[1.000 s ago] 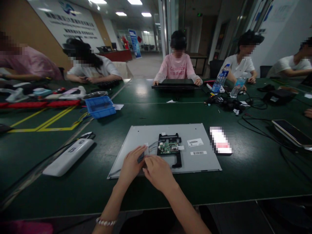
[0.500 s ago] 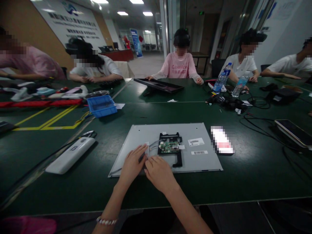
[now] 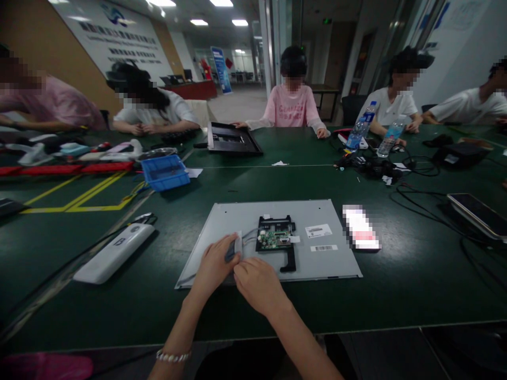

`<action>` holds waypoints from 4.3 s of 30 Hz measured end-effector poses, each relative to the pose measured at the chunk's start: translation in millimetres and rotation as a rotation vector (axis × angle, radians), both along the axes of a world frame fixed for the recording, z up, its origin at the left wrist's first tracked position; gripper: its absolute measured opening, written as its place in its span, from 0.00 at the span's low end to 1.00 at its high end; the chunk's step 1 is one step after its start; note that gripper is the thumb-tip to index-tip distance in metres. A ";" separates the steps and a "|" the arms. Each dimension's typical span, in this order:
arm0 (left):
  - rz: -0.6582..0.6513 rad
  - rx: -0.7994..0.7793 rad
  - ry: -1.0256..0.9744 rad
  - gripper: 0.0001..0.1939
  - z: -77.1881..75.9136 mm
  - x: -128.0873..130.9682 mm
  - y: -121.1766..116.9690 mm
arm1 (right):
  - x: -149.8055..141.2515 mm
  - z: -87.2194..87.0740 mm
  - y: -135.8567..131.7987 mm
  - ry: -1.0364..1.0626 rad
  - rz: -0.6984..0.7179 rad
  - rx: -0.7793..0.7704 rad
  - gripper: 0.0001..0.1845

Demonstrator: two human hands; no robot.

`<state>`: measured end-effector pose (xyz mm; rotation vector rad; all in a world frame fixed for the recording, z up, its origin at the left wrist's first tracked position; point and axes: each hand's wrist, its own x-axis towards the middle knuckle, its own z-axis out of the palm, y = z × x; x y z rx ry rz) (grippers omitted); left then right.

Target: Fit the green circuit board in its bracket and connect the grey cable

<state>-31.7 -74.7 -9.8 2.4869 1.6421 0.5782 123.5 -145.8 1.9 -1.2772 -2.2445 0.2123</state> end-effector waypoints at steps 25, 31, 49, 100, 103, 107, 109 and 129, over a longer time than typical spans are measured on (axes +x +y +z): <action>-0.246 0.100 -0.065 0.14 14.8 1.4 -25.0 | 172.7 -1.6 66.5 0.255 -0.248 -0.465 0.15; -0.203 0.097 -0.071 0.12 11.1 -1.0 -21.3 | 160.7 -8.8 59.3 0.378 -0.265 -0.468 0.11; -0.231 0.078 0.009 0.13 11.4 3.1 -19.6 | 173.8 -23.7 59.5 0.407 -0.522 -0.357 0.11; -0.251 0.060 0.367 0.11 31.2 99.8 80.5 | 162.6 -33.8 63.4 0.341 -0.421 -0.103 0.11; -0.253 0.055 0.365 0.12 28.5 99.6 85.3 | 163.5 -36.2 64.4 0.340 -0.425 -0.106 0.11; -0.239 0.063 0.340 0.12 29.0 101.0 93.3 | 163.9 -37.5 65.3 0.344 -0.425 -0.119 0.11; -0.226 0.074 0.315 0.12 29.1 101.2 97.8 | 163.8 -35.8 64.7 0.344 -0.427 -0.126 0.11; -0.206 0.092 -0.022 0.16 17.1 68.8 84.5 | 166.1 -31.9 61.0 0.336 -0.414 -0.162 0.14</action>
